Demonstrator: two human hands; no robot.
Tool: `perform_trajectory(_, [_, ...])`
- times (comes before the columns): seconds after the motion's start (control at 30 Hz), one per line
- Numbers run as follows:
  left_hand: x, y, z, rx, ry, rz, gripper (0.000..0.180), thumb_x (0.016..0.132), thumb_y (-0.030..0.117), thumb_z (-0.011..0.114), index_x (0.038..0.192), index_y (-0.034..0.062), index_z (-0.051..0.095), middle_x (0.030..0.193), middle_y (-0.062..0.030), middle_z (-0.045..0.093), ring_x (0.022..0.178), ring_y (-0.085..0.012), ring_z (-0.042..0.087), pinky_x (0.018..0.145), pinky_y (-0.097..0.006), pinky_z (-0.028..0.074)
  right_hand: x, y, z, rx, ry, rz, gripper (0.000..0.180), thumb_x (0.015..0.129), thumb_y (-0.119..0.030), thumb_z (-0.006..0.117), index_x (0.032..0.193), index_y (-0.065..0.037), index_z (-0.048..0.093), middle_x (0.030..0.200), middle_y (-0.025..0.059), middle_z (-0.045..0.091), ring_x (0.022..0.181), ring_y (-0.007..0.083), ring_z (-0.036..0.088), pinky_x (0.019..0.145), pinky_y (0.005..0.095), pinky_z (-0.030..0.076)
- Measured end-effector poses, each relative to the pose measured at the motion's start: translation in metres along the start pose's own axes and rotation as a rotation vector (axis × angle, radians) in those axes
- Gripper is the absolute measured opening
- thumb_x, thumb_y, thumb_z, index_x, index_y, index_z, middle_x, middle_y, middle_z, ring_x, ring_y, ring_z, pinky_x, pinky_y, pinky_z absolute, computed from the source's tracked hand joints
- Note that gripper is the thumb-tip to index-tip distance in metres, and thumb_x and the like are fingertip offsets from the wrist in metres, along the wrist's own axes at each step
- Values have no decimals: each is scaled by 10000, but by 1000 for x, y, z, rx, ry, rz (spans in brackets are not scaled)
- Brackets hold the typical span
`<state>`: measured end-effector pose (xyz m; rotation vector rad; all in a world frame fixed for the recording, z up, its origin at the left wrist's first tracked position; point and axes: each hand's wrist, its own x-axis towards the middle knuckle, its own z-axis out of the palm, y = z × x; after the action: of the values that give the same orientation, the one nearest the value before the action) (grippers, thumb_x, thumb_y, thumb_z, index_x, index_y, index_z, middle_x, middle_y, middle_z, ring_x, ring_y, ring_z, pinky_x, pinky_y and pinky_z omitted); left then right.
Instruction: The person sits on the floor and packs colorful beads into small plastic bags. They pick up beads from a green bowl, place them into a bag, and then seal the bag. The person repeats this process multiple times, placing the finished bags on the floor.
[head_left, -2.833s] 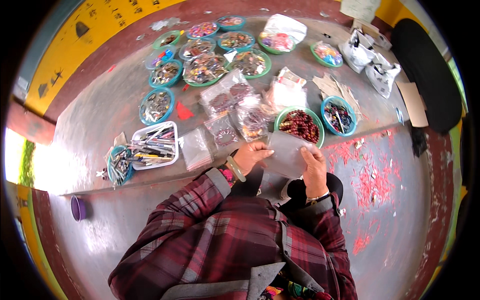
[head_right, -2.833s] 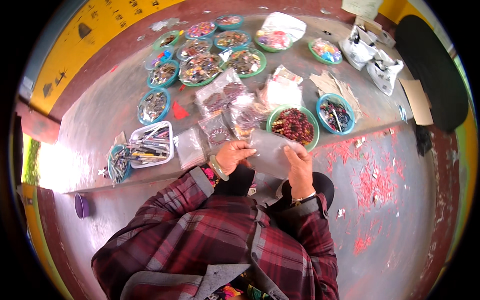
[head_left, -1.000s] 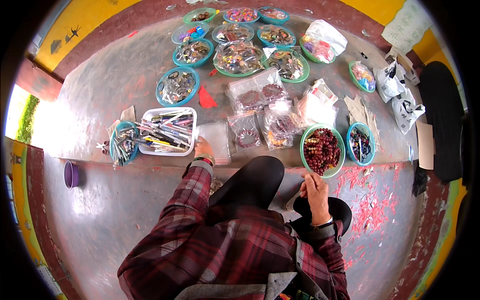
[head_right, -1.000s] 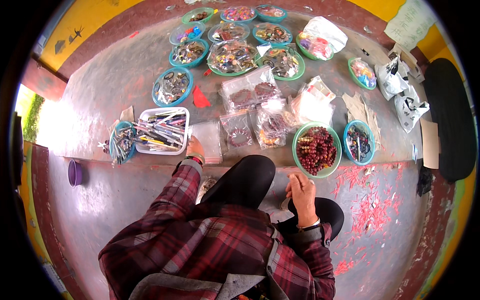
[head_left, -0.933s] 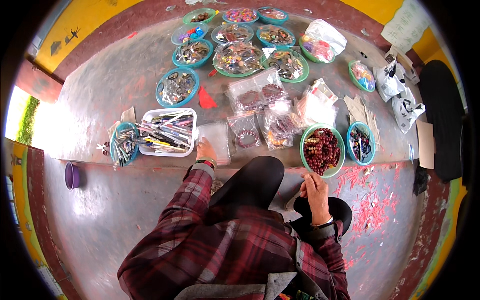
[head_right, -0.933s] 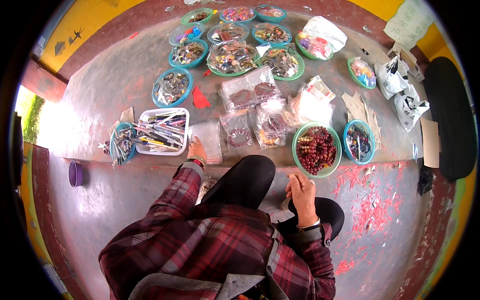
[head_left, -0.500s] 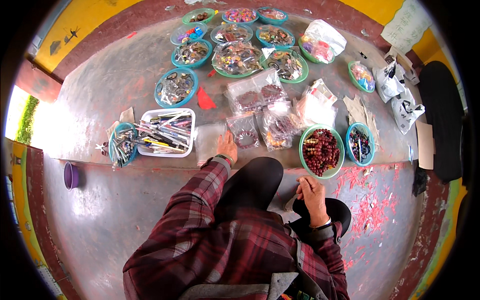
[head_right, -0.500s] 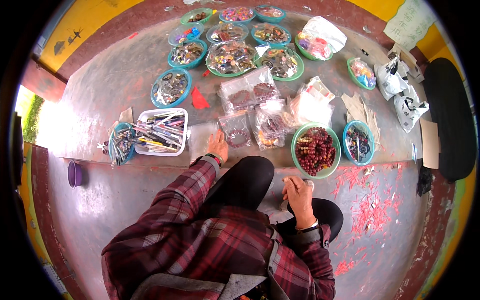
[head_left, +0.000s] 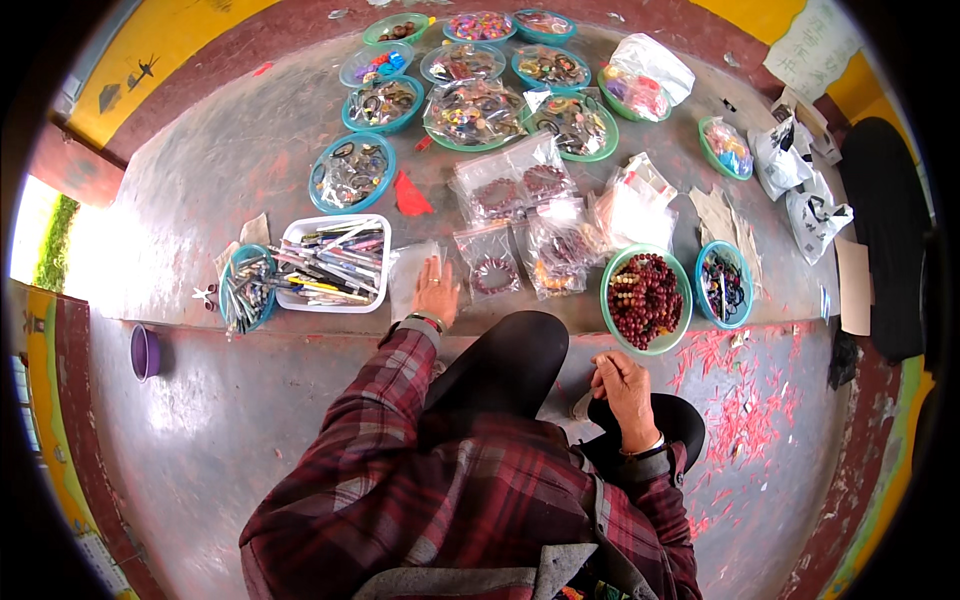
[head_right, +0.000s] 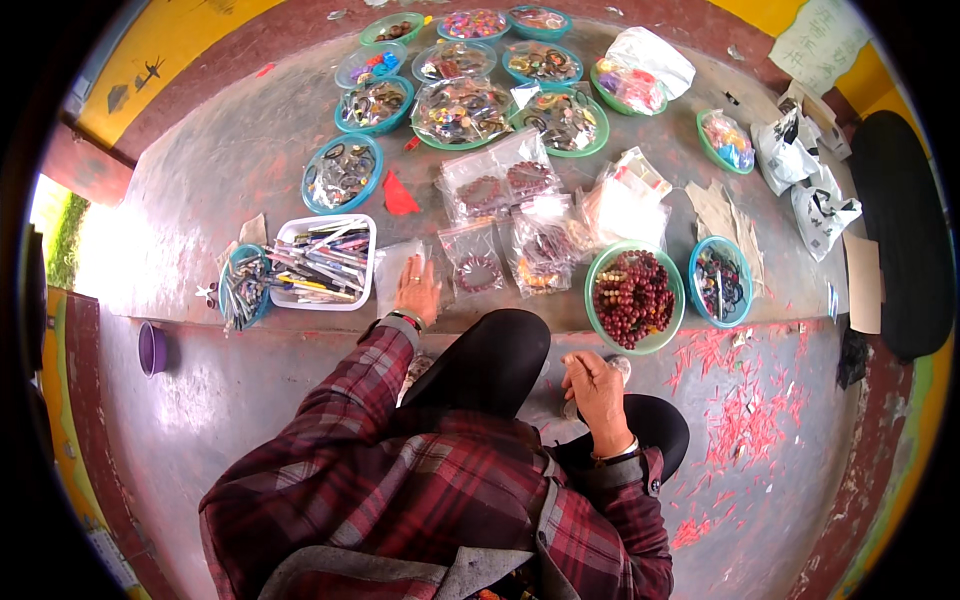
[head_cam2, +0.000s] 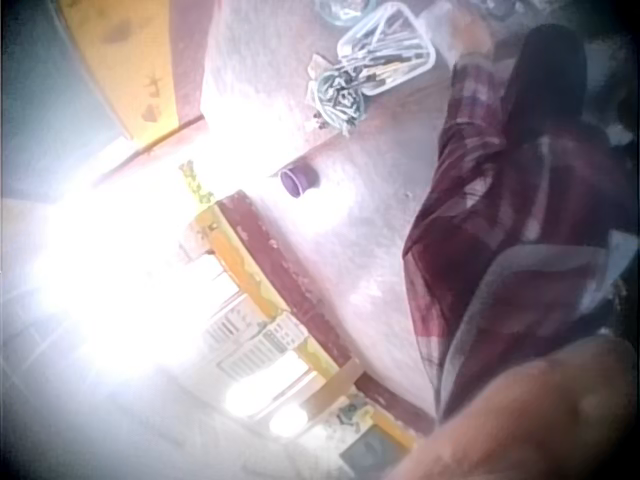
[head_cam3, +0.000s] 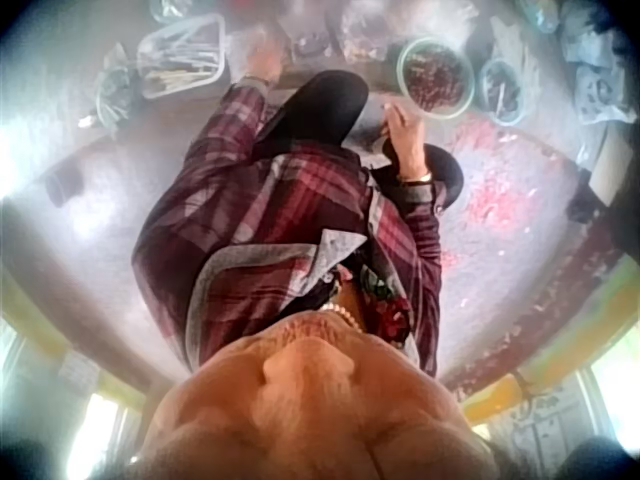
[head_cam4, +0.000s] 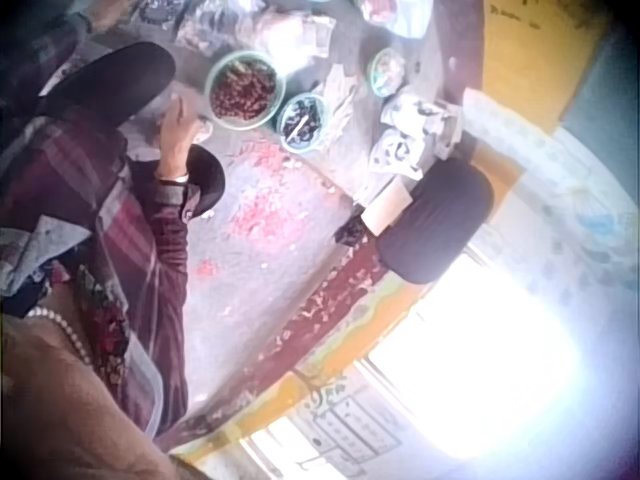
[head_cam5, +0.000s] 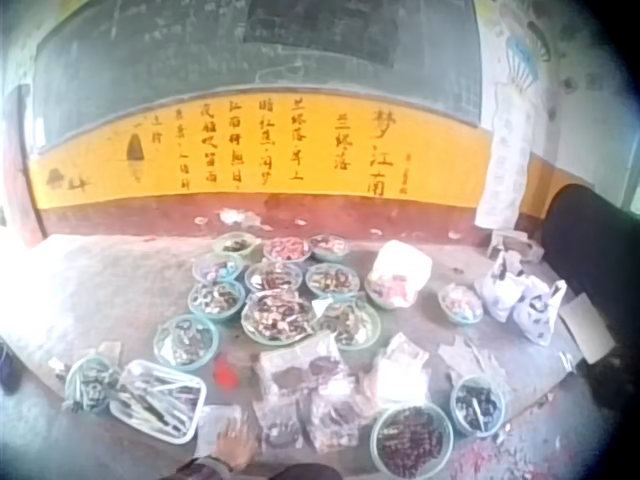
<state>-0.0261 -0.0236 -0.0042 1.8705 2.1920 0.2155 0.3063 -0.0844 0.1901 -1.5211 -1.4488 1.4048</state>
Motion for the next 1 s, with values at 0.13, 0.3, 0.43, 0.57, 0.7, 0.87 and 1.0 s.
perform_trajectory(0.13, [-14,-8,3,-53,59,-212,597,882,325,465,1395,120,239,1456,-180,151,1357,-332,101,1084,-479,123,1,2,-1,-19,4,-3,195,898,-164,525,875,14,601,595,22,536,481,69,495,455,203,382])
perform_trajectory(0.3, [-16,-13,19,-50,-124,-355,620,882,412,425,1418,207,189,1467,-192,97,1355,-363,78,1074,-523,89,1,2,0,-27,11,20,179,891,-151,530,872,10,605,599,18,540,486,66,495,457,204,381])
perform_trajectory(0.43, [-17,-10,31,3,-101,-369,637,882,425,419,1421,194,171,1470,-201,61,1358,-366,53,1076,-521,68,2,7,0,-33,10,48,171,885,-148,539,868,8,605,599,16,545,489,64,492,459,204,382])
perform_trajectory(0.57, [-15,-13,34,12,-94,-365,651,880,434,420,1423,184,162,1470,-204,50,1359,-366,37,1078,-516,57,5,7,3,-51,-15,69,166,882,-142,543,855,10,602,600,16,550,492,61,494,459,202,385])
perform_trajectory(0.7, [-14,-9,25,-17,-148,-371,644,880,431,416,1421,187,166,1473,-193,51,1364,-350,17,1085,-499,30,5,10,8,-38,-33,83,166,880,-142,544,847,10,601,602,24,556,490,65,502,459,208,393])
perform_trajectory(0.87, [-7,-9,23,-22,21,-363,673,866,404,450,1418,143,166,1466,-190,97,1362,-334,56,1089,-485,52,6,11,7,-88,-53,25,166,874,-146,549,864,11,603,602,43,567,484,83,519,461,226,409])
perform_trajectory(1.0, [9,-17,29,-64,1,-300,701,859,402,467,1416,107,160,1463,-174,125,1363,-308,84,1097,-448,78,7,11,6,-135,-44,34,167,864,-148,559,876,13,601,591,53,571,479,95,532,461,238,416])
